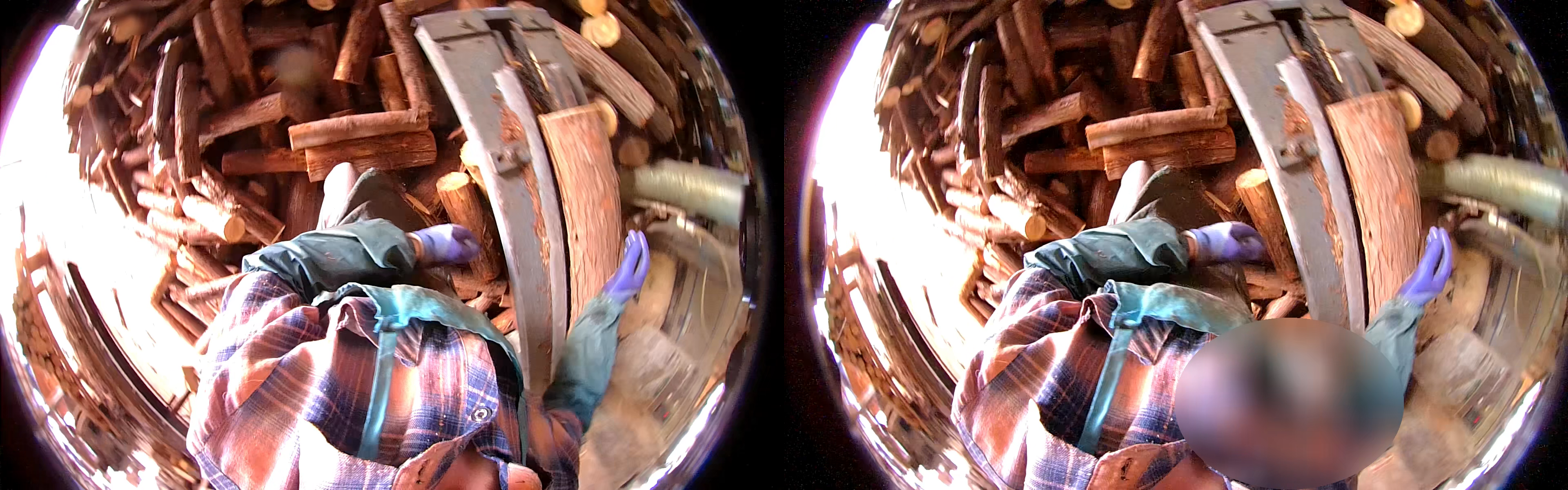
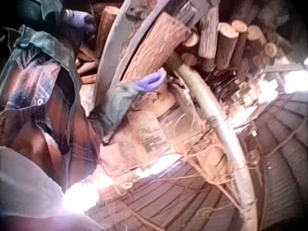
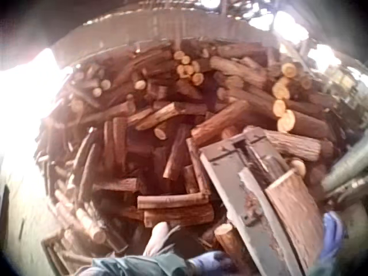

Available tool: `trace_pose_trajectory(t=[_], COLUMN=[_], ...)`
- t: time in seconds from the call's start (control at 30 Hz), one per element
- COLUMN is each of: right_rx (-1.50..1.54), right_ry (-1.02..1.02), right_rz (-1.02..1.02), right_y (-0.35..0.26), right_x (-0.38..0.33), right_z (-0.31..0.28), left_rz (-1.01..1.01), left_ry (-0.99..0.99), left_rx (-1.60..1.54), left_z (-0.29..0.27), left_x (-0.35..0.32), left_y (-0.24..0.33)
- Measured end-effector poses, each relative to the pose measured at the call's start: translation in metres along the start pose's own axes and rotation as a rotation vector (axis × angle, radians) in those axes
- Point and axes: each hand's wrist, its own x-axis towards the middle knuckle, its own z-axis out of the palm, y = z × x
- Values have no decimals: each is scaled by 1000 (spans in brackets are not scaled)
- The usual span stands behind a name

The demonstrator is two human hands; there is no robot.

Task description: The person repeatedly picks up logs from a large pile and places them onto a conveyor belt or into a wood chipper. The task involves lifting, carrying, and positioning the logs one by one into the machine's intake area.

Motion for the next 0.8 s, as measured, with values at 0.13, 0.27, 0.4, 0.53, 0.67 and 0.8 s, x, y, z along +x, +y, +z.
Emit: trace_pose_trajectory(t=[0.13, 0.27, 0.4, 0.53, 0.67, 0.8], right_rx=[86, 280, 174, -57, 41, 19], right_ry=[-465, -1008, -962, -819, -391, -149], right_rz=[-116, 247, 1146, 1545, 1709, 1387], right_y=[-94, -75, 67, 239, 337, 415], right_x=[-75, -166, -242, -253, -233, -230], right_z=[189, 313, 401, 441, 507, 531], left_rz=[-94, -102, -47, -181, -246, -115], left_ry=[433, 617, 847, 1050, 1141, 1356], left_rx=[-287, -295, -839, -898, -830, -815], left_z=[-79, -140, -229, -321, -409, -440], left_x=[-32, -50, -69, -73, -55, 16], left_y=[-84, -151, -283, -398, -535, -508])
